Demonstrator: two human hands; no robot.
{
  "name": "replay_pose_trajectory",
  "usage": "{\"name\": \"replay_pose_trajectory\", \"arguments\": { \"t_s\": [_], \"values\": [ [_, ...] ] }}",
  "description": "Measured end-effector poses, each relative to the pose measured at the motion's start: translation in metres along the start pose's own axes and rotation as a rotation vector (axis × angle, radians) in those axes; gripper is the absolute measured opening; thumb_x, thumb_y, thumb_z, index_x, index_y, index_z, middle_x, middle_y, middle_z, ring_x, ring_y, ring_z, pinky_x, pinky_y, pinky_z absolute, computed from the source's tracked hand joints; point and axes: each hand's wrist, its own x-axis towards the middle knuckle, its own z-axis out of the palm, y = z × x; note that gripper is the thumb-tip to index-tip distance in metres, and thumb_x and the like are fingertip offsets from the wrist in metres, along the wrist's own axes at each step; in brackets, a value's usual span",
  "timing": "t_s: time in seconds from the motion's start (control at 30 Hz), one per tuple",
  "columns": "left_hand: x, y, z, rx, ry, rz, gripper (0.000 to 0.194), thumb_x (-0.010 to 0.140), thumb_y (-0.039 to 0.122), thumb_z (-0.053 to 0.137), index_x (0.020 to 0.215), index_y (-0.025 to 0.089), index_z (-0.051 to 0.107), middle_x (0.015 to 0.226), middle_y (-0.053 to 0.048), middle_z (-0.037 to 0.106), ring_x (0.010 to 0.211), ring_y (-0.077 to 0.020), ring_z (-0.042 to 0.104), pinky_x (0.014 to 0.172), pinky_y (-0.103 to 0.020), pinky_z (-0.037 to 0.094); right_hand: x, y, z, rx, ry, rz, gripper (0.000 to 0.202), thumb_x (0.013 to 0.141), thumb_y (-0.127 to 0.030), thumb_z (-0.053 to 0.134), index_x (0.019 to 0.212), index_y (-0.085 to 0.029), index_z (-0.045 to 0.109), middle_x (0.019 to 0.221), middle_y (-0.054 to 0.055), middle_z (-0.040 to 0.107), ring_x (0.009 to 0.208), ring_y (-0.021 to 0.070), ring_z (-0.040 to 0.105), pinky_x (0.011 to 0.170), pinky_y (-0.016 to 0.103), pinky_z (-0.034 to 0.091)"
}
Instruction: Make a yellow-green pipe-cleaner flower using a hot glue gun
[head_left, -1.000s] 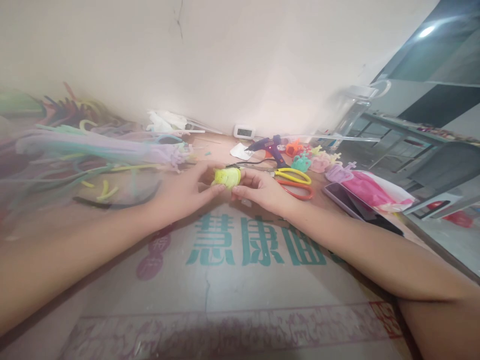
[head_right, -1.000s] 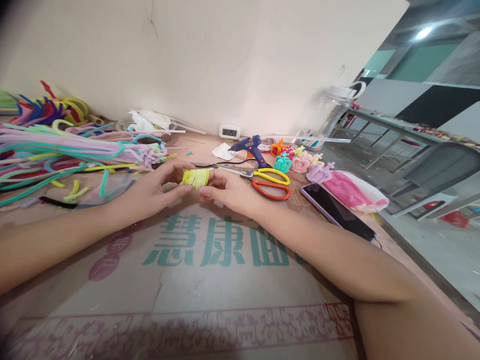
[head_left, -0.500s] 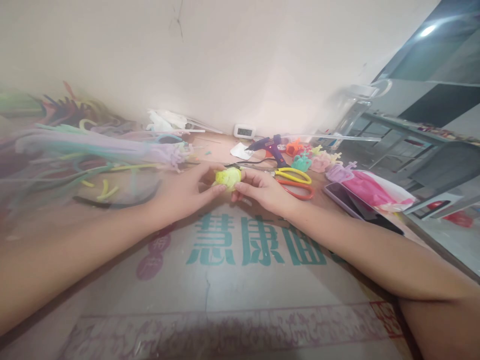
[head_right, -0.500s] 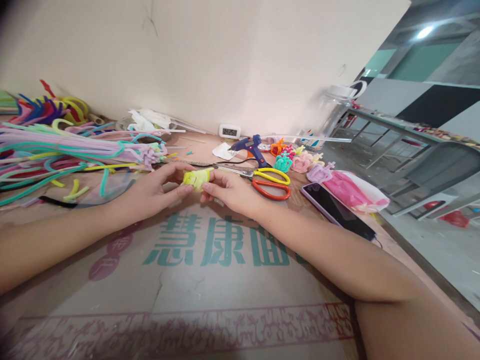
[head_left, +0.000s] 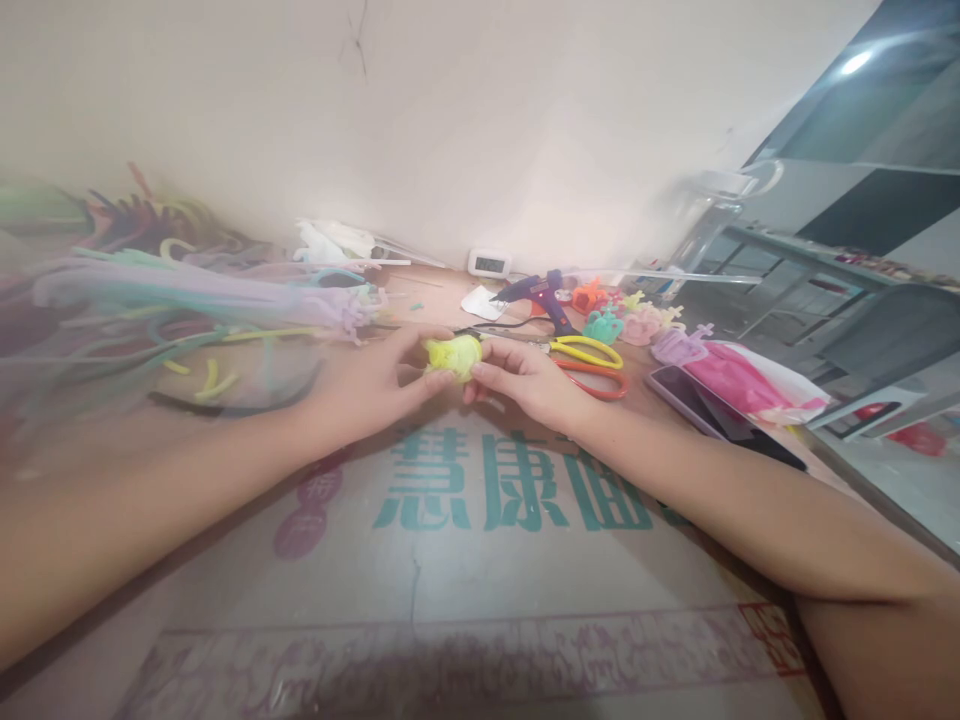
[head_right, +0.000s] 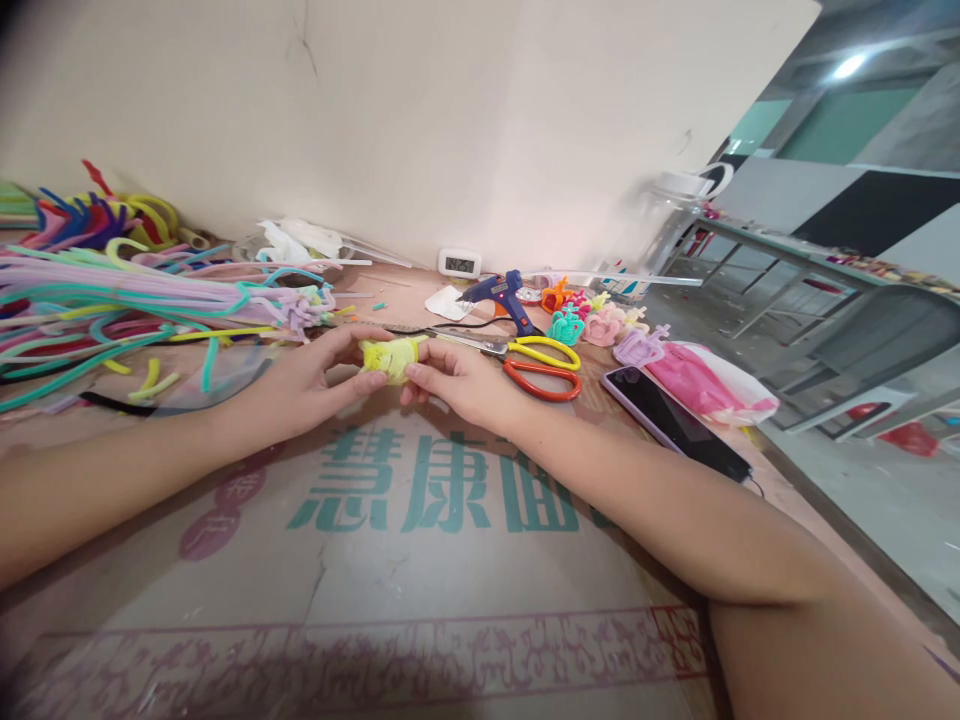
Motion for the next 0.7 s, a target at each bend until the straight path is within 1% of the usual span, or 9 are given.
{"name": "replay_pose_trajectory", "arguments": {
  "t_s": [0.1, 0.17, 0.27, 0.4, 0.53, 0.7],
  "values": [
    [0.0008, -0.001, 0.0005, -0.02, -0.001, -0.009, 0.056, 0.095, 0.061, 0.055, 0.141, 0.03, 0.054, 0.137, -0.005, 0.066, 0.115, -0.0266, 0.068, 0.103, -0.043, 0.052, 0.0003, -0.0007, 0.0006, 0.023, 0.021, 0.003, 0.039, 0.088, -0.055, 0.073, 0.087, -0.017, 0.063, 0.076, 0.002, 0.073, 0.07, 0.0127, 0.064, 0.07, 0.027, 0.052],
    [0.0012, -0.0019, 0.0009, -0.02, 0.006, -0.012, 0.056, 0.094, 0.062, 0.055, 0.14, 0.03, 0.055, 0.136, -0.005, 0.067, 0.115, -0.0266, 0.068, 0.104, -0.043, 0.052, 0.0002, -0.0012, 0.0006, 0.031, 0.034, 0.003, 0.038, 0.087, -0.054, 0.074, 0.089, -0.017, 0.064, 0.075, 0.001, 0.072, 0.069, 0.0126, 0.064, 0.07, 0.027, 0.052],
    [0.0015, -0.0034, 0.0015, -0.018, 0.015, -0.015, 0.055, 0.094, 0.062, 0.055, 0.139, 0.03, 0.055, 0.135, -0.005, 0.067, 0.114, -0.0268, 0.068, 0.103, -0.043, 0.052, -0.0004, -0.0023, 0.0005, 0.04, 0.034, -0.009, 0.034, 0.085, -0.048, 0.076, 0.092, -0.017, 0.065, 0.076, 0.001, 0.072, 0.069, 0.0123, 0.064, 0.07, 0.027, 0.052],
    [0.0014, -0.0051, 0.0016, -0.026, 0.02, -0.002, 0.055, 0.094, 0.061, 0.056, 0.139, 0.03, 0.056, 0.134, -0.006, 0.068, 0.115, -0.0278, 0.068, 0.101, -0.044, 0.053, -0.0013, -0.0041, 0.0004, 0.026, 0.027, -0.021, 0.027, 0.088, -0.042, 0.073, 0.093, -0.016, 0.066, 0.079, 0.002, 0.072, 0.072, 0.0131, 0.066, 0.072, 0.028, 0.053],
    [0.0014, -0.0045, 0.0015, -0.036, 0.013, -0.006, 0.055, 0.094, 0.061, 0.056, 0.14, 0.031, 0.056, 0.135, -0.006, 0.067, 0.115, -0.0276, 0.068, 0.101, -0.045, 0.053, -0.0011, -0.0043, 0.0008, -0.007, 0.037, 0.001, 0.021, 0.088, -0.037, 0.071, 0.092, -0.017, 0.064, 0.078, 0.002, 0.072, 0.071, 0.0131, 0.065, 0.072, 0.028, 0.053],
    [0.0016, -0.0032, 0.0017, -0.033, 0.007, -0.009, 0.056, 0.094, 0.062, 0.056, 0.141, 0.03, 0.055, 0.137, -0.005, 0.066, 0.116, -0.0277, 0.068, 0.101, -0.045, 0.053, -0.0001, -0.003, 0.0019, -0.072, 0.05, 0.028, 0.01, 0.09, -0.027, 0.064, 0.092, -0.018, 0.061, 0.076, 0.001, 0.072, 0.068, 0.0117, 0.063, 0.068, 0.026, 0.051]
  ]
}}
